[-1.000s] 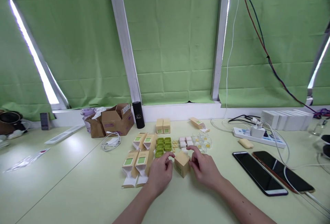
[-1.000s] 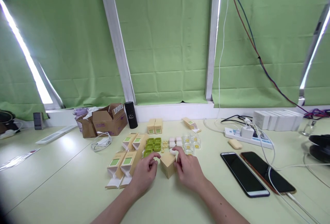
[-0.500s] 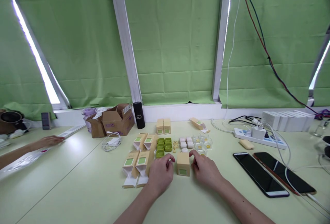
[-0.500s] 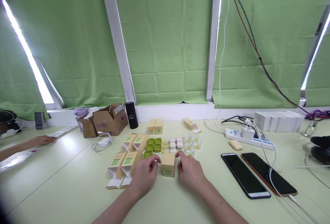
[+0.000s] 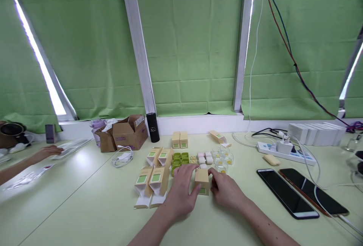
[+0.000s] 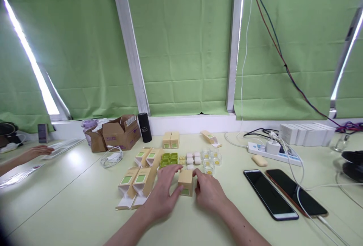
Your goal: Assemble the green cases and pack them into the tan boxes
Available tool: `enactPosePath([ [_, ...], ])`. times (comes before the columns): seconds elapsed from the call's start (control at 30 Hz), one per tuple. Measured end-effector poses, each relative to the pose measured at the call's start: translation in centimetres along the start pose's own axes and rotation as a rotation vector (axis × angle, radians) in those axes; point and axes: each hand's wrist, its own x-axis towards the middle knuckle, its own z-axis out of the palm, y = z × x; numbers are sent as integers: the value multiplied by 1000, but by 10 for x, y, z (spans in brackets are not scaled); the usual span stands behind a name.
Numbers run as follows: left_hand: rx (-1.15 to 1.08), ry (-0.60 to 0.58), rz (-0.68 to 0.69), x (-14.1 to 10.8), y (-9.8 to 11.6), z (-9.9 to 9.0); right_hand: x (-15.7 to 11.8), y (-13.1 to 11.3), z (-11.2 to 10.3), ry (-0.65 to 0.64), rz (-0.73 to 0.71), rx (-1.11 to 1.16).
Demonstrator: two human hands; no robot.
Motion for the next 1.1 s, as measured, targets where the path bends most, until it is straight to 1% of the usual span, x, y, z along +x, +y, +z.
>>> enactPosePath([
  [0.1, 51, -138, 33, 2, 5, 1, 1, 0, 0, -1, 6, -10],
  [0.17, 89, -194, 41, 6, 8, 1, 1, -1, 0, 2, 8, -19],
  [0.27, 150, -241, 59, 13, 11, -2, 1, -3, -2, -2, 15, -35],
  [0.4, 185, -276, 52, 25, 15, -15, 1, -7, -3, -15, 15, -45],
  [0.5, 223, -259, 102, 42, 16, -26, 0, -8, -4, -16, 15, -54],
  [0.6, 264, -176, 98, 68, 11, -34, 0, -9, -5, -18, 22, -57],
  [0.67, 294, -123, 74, 88, 2, -35, 0, -9, -4, -22, 26, -57],
  [0.73, 330, -108, 36, 108, -10, -31, 0, -9, -4, -29, 32, -56],
  [0.8, 414, -154, -12, 125, -25, -24, 1, -9, -3, -36, 41, -51],
  [0.87, 451, -191, -42, 140, -38, -16, 2, -9, -4, -44, 52, -41],
  [0.97, 498, -242, -81, 158, -55, -3, 2, -10, -6, -57, 67, -34],
  [1.1, 557, -301, -119, 173, -67, 13, 1, -14, -9, -69, 71, -51],
])
